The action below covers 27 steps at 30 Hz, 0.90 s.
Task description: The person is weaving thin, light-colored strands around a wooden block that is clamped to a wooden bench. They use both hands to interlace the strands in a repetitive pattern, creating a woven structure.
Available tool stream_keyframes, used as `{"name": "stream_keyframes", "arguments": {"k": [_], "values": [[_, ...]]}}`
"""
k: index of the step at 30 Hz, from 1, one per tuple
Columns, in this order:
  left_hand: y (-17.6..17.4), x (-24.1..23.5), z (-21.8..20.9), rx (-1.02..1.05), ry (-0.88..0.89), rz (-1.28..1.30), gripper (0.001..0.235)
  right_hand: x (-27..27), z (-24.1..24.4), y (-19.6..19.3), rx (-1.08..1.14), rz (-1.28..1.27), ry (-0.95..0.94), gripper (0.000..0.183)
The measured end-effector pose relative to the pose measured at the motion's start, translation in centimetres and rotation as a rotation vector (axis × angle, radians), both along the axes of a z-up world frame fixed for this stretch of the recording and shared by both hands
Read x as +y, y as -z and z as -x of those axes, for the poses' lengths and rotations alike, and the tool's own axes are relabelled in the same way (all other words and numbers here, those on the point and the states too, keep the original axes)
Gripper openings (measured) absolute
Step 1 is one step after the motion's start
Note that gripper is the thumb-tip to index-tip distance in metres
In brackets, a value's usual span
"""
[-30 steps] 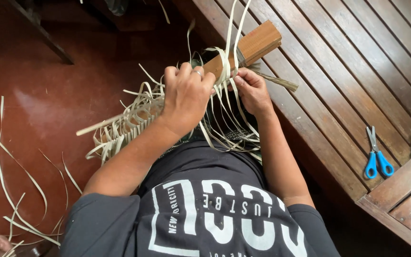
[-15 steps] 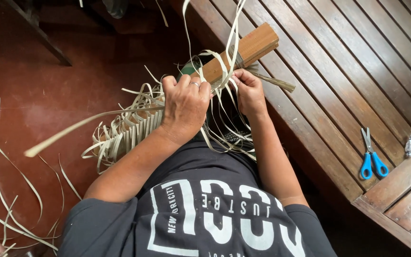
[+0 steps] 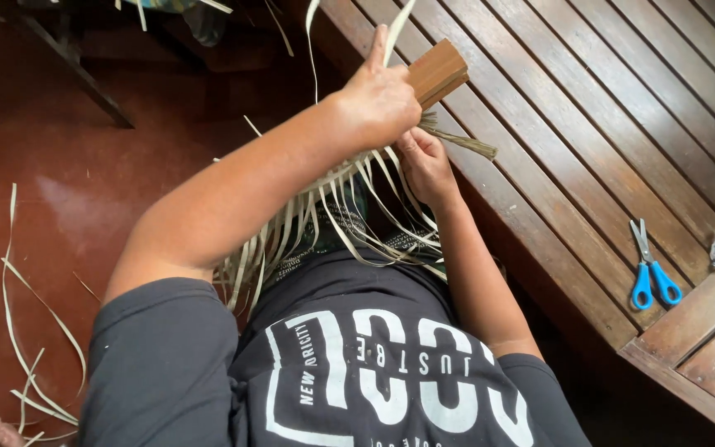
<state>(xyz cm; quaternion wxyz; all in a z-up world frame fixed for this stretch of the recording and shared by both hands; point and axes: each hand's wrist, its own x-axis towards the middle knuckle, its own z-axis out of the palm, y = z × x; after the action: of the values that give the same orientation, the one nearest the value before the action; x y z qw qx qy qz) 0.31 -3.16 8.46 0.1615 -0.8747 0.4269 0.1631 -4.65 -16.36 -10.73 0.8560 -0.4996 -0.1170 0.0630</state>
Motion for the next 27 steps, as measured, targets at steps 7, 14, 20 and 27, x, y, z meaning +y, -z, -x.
{"name": "stream_keyframes", "arguments": {"k": [7,14,20,27], "values": [[-1.0,-1.4,0.1,0.069,0.024,-0.137,0.016,0.2,-0.5,1.4,-0.082,0.146,0.075,0.021],[4.1,-2.8,1.6,-0.318,0.252,-0.449,0.034,0.5,-1.2,2.3,0.006,0.163,0.180,0.021],[7.1,-1.6,0.5,-0.464,0.267,-0.309,0.030,0.0,-1.4,1.9,0.003,0.136,0.148,0.026],[0.5,0.4,-1.0,-0.490,0.181,-0.303,0.040,-0.1,-1.5,1.5,-0.027,0.224,0.142,0.003]]}}
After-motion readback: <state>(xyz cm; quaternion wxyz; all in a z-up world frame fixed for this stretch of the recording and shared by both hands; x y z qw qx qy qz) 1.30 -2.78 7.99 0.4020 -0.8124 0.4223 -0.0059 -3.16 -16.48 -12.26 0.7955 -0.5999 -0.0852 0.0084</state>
